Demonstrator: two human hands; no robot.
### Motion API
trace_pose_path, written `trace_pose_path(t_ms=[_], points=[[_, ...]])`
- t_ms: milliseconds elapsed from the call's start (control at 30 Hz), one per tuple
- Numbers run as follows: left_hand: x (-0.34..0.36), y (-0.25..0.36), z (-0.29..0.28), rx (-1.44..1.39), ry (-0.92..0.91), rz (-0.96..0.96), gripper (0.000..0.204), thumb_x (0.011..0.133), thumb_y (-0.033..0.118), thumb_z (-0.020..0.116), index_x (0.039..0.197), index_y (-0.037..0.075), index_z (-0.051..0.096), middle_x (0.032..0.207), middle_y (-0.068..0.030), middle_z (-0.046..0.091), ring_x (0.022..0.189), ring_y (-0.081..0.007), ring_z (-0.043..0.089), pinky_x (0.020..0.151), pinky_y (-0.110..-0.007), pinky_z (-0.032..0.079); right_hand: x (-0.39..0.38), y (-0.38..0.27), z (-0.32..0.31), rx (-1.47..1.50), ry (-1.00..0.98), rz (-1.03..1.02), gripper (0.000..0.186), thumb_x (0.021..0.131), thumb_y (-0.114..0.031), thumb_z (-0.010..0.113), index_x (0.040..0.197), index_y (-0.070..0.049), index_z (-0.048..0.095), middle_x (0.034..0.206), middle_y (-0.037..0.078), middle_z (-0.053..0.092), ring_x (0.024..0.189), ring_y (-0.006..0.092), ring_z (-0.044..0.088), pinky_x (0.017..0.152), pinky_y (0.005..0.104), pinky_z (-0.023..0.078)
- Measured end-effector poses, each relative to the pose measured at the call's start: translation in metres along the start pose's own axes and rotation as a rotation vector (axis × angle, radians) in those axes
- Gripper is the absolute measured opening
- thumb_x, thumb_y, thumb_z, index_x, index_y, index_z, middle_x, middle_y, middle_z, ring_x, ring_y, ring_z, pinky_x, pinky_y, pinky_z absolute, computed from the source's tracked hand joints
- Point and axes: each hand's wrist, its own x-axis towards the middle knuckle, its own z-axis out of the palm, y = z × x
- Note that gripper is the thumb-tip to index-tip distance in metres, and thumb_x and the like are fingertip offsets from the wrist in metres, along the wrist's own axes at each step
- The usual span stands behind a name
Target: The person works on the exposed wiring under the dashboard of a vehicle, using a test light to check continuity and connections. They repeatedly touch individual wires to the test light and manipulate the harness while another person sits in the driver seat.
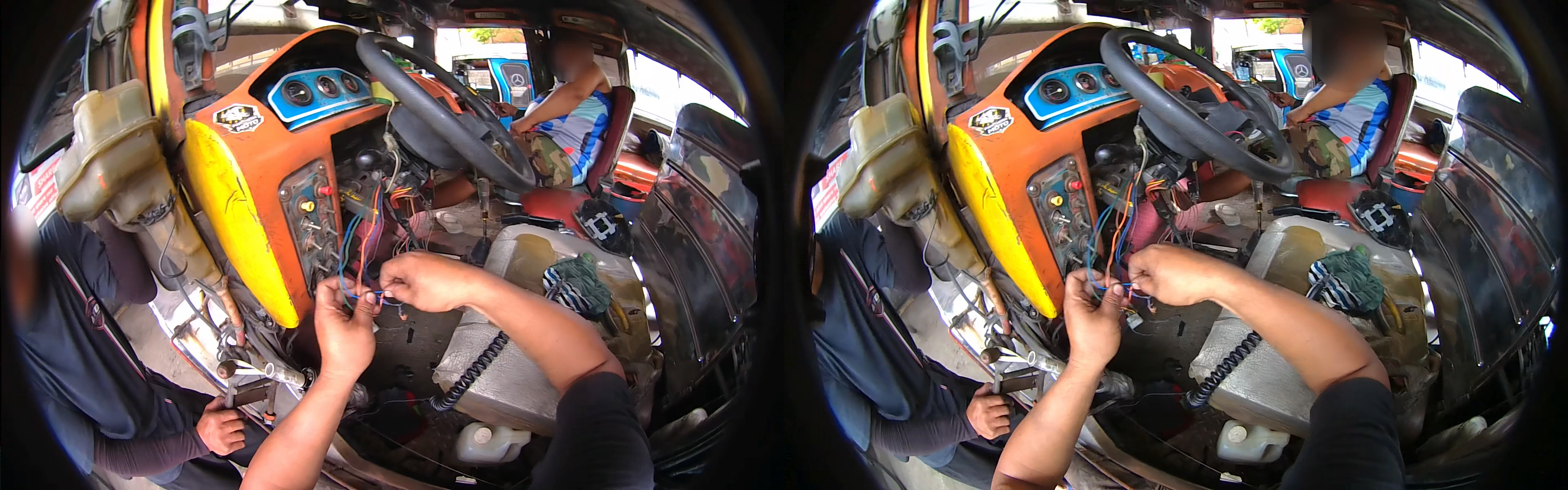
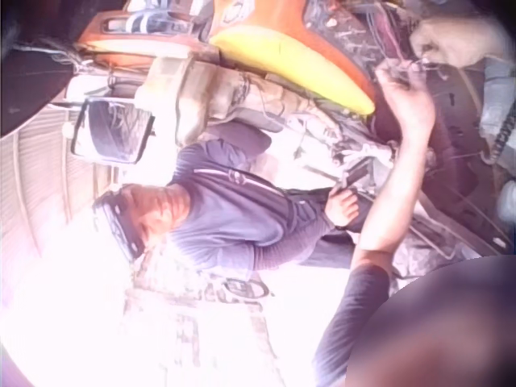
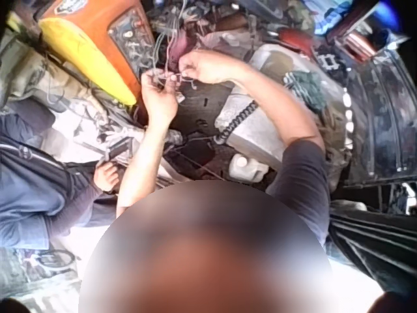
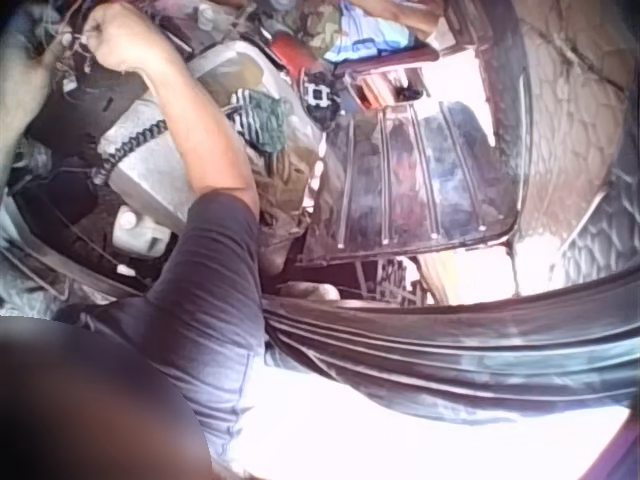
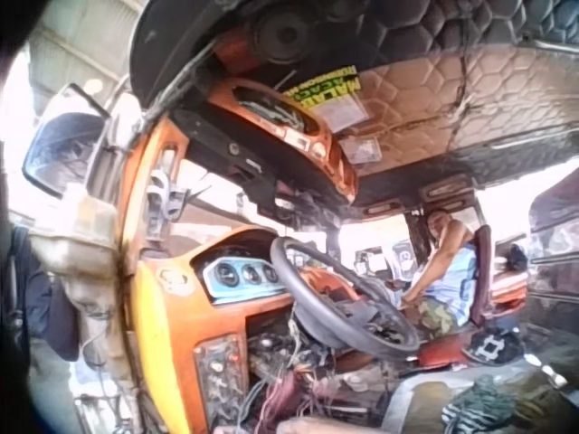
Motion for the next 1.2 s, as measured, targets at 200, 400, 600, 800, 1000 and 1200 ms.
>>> trace_pose_path(t_ms=[200,400,600,800,1000,1200], points=[[0.005,0.013,-0.013,-0.139,0.028,-0.233,0.025,0.098,-0.007,0.067,0.11,0.006,0.049,0.092,-0.0042,0.065,0.073,-0.0119,0.065,0.067,-0.025,0.054,-0.005,-0.026,0.011,-0.091,0.252,-0.235,0.008,0.081,-0.004,0.072,0.081,0.0,0.064,0.088,0.019,0.066,0.086,0.0423,0.068,0.075,0.0524,0.054],[0.012,0.016,-0.012,-0.296,0.032,-0.246,0.024,0.099,-0.004,0.068,0.112,0.009,0.053,0.093,-0.0023,0.066,0.07,-0.0103,0.063,0.063,-0.023,0.052,-0.004,-0.036,0.008,-0.224,0.287,-0.243,0.01,0.084,-0.004,0.069,0.09,0.001,0.064,0.093,0.018,0.065,0.089,0.0407,0.068,0.078,0.0518,0.055],[0.016,0.011,-0.014,-0.337,0.023,-0.129,0.026,0.098,-0.001,0.07,0.113,0.011,0.053,0.094,-0.0007,0.068,0.066,-0.0067,0.059,0.052,-0.019,0.044,0.003,-0.026,0.009,0.212,0.264,-0.061,0.009,0.082,-0.004,0.07,0.083,0.0,0.062,0.079,0.018,0.066,0.079,0.0351,0.069,0.07,0.0442,0.054],[0.018,0.006,-0.014,-0.219,0.06,-0.174,0.029,0.096,0.0,0.075,0.11,0.01,0.052,0.082,0.0005,0.068,0.062,-0.0047,0.057,0.049,-0.02,0.044,0.003,-0.027,0.011,-0.054,0.379,-0.211,0.011,0.078,0.005,0.065,0.086,0.001,0.057,0.086,0.019,0.061,0.085,0.0399,0.066,0.071,0.0491,0.052],[0.015,0.0,-0.01,-0.252,0.078,-0.207,0.026,0.096,0.004,0.077,0.106,0.011,0.054,0.077,0.0027,0.066,0.056,-0.0028,0.05,0.047,-0.019,0.038,-0.002,-0.018,-0.007,0.143,0.321,-0.05,0.012,0.09,-0.003,0.069,0.099,0.001,0.062,0.09,0.018,0.07,0.086,0.0363,0.071,0.073,0.045,0.055],[0.009,0.003,-0.007,-0.206,0.016,-0.24,0.019,0.097,0.006,0.076,0.104,0.011,0.058,0.079,0.0048,0.066,0.059,-0.0031,0.051,0.05,-0.019,0.039,0.002,-0.012,-0.002,0.178,0.072,0.022,0.017,0.093,-0.011,0.07,0.104,0.001,0.074,0.087,0.019,0.074,0.082,0.0314,0.073,0.076,0.0429,0.056]])
